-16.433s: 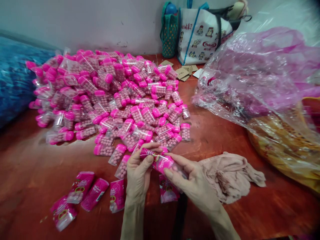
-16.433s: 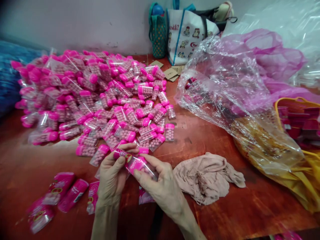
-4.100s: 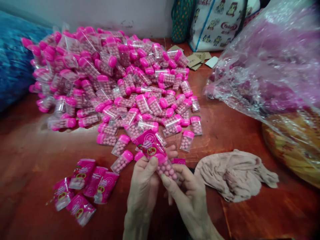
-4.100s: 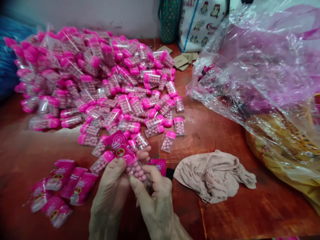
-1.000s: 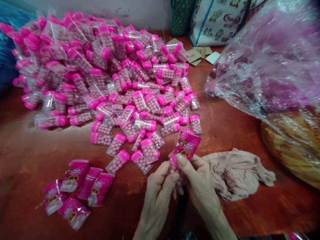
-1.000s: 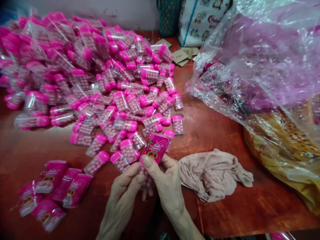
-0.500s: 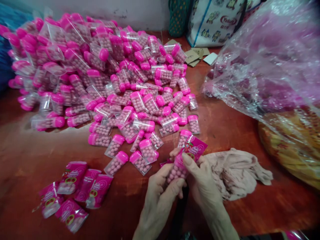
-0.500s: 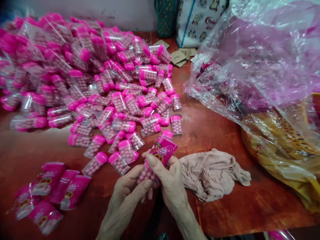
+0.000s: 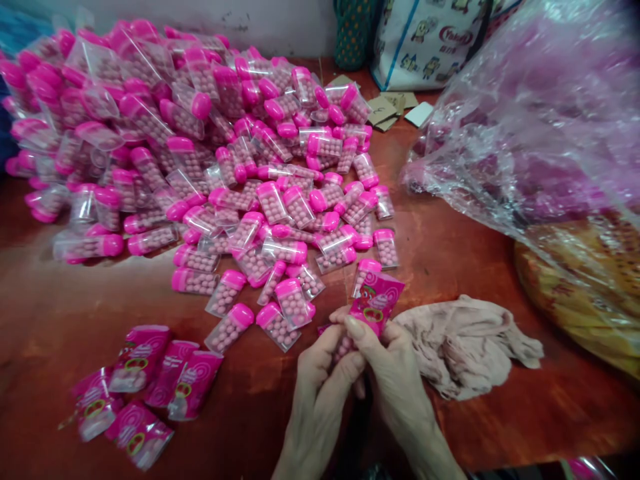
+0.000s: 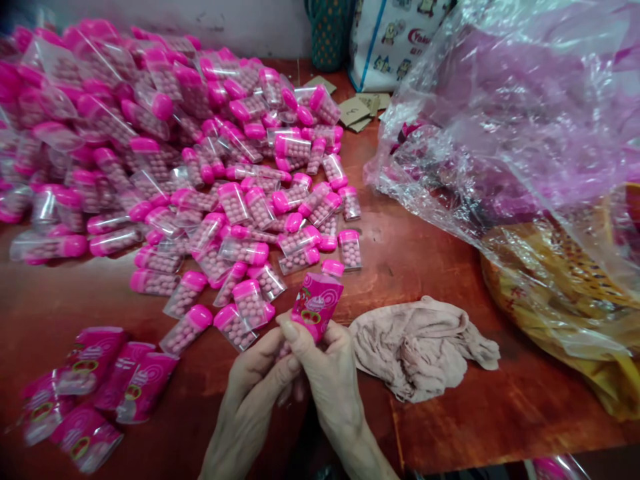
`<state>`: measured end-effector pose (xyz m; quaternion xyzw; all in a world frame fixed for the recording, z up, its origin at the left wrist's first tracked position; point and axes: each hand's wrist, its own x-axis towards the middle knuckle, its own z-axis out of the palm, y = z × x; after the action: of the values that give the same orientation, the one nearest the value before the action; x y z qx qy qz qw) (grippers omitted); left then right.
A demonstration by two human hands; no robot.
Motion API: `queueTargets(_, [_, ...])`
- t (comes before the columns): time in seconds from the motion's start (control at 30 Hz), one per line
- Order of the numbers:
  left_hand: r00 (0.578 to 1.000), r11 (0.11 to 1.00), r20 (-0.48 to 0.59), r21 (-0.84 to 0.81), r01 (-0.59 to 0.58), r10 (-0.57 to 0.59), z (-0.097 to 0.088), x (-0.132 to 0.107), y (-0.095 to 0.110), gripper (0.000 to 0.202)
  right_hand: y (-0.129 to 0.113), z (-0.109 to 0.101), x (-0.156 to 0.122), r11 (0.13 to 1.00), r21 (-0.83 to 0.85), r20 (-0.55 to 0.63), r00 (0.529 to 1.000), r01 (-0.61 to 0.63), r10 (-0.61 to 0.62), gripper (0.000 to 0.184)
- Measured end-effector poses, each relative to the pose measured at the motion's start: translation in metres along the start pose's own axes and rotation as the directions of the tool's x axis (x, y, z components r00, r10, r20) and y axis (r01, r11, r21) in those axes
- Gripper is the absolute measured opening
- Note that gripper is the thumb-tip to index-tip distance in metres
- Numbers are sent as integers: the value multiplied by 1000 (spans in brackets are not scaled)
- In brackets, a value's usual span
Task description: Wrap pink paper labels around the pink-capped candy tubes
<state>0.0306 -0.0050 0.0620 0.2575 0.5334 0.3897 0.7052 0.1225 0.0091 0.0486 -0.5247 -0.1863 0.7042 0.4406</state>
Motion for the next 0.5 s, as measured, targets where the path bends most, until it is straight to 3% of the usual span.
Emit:
queueTargets(0.13, [998, 997, 63, -80, 6, -1, -3, 5, -1, 16, -2, -9, 3, 998, 49, 67, 997, 43, -46, 32])
queueTargets(0.37, [999, 995, -42, -96, -9, 5, -1, 1, 3, 13, 5, 0, 0, 988, -122, -20, 995, 92, -95, 29])
queueTargets(0.5, [999, 997, -36, -79, 6, -9, 0, 4, 3, 12, 9, -3, 2, 997, -32, -12, 997, 69, -70, 29])
